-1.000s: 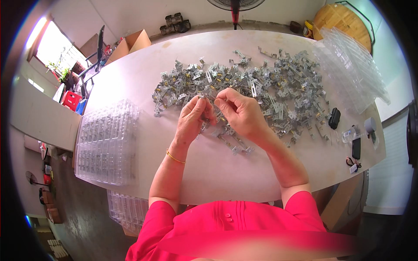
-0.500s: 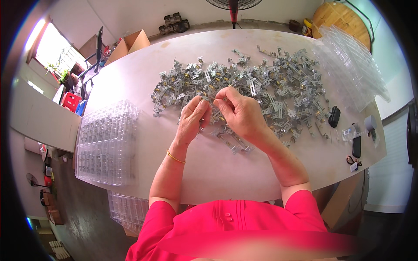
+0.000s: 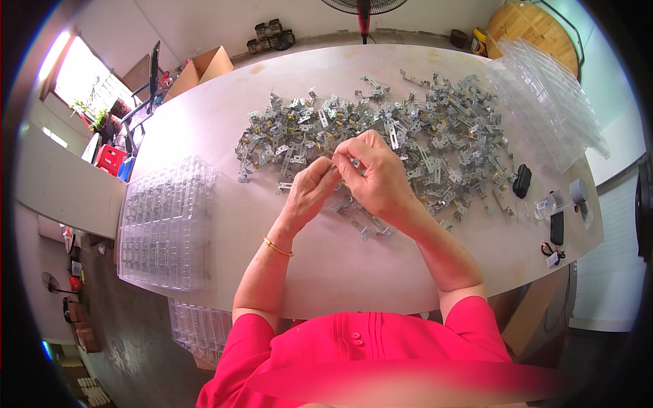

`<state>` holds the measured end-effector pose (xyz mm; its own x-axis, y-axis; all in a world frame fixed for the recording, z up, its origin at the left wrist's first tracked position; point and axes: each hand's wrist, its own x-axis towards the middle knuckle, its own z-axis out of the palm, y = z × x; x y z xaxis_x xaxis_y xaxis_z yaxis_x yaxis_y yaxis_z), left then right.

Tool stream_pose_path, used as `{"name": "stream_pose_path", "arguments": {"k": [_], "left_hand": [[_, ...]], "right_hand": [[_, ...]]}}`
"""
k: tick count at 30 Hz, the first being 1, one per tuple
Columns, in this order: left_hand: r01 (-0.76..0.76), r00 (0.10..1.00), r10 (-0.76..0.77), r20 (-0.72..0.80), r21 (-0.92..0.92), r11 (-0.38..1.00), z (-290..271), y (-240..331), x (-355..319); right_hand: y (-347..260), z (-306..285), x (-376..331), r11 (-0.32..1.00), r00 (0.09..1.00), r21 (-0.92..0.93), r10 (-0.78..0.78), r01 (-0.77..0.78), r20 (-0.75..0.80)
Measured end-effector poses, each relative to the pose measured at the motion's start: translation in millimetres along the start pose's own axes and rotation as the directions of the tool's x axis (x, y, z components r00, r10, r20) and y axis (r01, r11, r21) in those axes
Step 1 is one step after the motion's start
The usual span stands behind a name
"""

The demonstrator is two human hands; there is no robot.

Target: The person picks up a metal bracket from a pile, inserts a small pin into it by hand, and places the assembled unit into a plastic tray, repeating this process multiple times.

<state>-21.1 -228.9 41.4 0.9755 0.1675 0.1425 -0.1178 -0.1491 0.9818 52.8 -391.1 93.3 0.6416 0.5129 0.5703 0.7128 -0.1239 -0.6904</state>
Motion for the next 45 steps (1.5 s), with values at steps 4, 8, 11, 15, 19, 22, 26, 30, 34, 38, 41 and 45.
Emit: {"name": "stream_pose_path", "arguments": {"k": [4, 8, 11, 15, 19, 22, 26, 30, 34, 38, 41, 45], "left_hand": [[0.080, 0.996, -0.064, 0.063, -0.295, 0.952, -0.7, 8.7, -0.5], [0.045, 0.999, -0.028, 0.045, -0.447, 0.893, -11.1, 8.1, 2.7], [0.012, 0.997, 0.039, 0.069, -0.613, 0.790, -13.3, 3.5, 4.5], [0.031, 0.999, 0.003, 0.054, -0.612, 0.790, -10.4, 8.9, 2.9], [0.018, 0.997, 0.030, 0.066, -0.629, 0.777, -12.3, 7.0, 3.5], [0.007, 0.997, 0.042, 0.063, -0.621, 0.783, -11.6, 5.8, 3.8], [-0.012, 0.998, 0.047, 0.048, -0.560, 0.828, -11.8, 6.3, 3.3], [-0.043, 0.998, 0.058, 0.021, -0.443, 0.896, -14.2, 5.7, 1.0], [-0.015, 0.999, 0.023, 0.040, -0.195, 0.981, -12.8, 7.5, -0.7], [-0.037, 0.998, 0.045, 0.043, -0.164, 0.986, -12.1, 4.7, -0.7], [-0.038, 0.998, 0.044, 0.054, -0.117, 0.992, -14.7, 1.0, -1.5], [-0.048, 0.997, 0.049, 0.051, -0.029, 0.998, -8.4, 2.4, -3.0]], "right_hand": [[-8.0, -6.8, 2.9, 0.993, 0.995, 0.117, 0.040, -0.029, -0.092], [-1.0, -6.8, 4.1, 0.996, 0.993, 0.083, 0.035, -0.026, -0.112], [-1.2, -5.8, 2.5, 0.996, 0.996, 0.035, 0.088, -0.087, -0.032], [-0.8, -6.4, 1.2, 0.993, 0.992, -0.003, 0.120, -0.120, 0.033], [-1.0, -6.2, 1.5, 0.992, 0.991, -0.018, 0.124, -0.123, 0.057], [-0.8, -5.6, 1.2, 0.993, 0.991, -0.013, 0.115, -0.114, 0.061], [-1.3, -6.6, 0.6, 0.993, 0.991, -0.021, 0.116, -0.115, 0.063], [-0.2, -7.2, 1.0, 0.995, 0.992, 0.009, 0.103, -0.104, 0.073], [2.9, -11.1, 2.5, 0.985, 0.983, 0.093, 0.136, -0.148, 0.121], [13.7, -13.0, 2.5, 0.935, 0.955, 0.243, 0.208, -0.257, 0.209], [12.1, -16.3, 4.8, 0.903, 0.932, 0.291, 0.237, -0.316, 0.276], [8.6, -23.0, 8.0, 0.813, 0.865, 0.358, 0.317, -0.459, 0.388]]}}
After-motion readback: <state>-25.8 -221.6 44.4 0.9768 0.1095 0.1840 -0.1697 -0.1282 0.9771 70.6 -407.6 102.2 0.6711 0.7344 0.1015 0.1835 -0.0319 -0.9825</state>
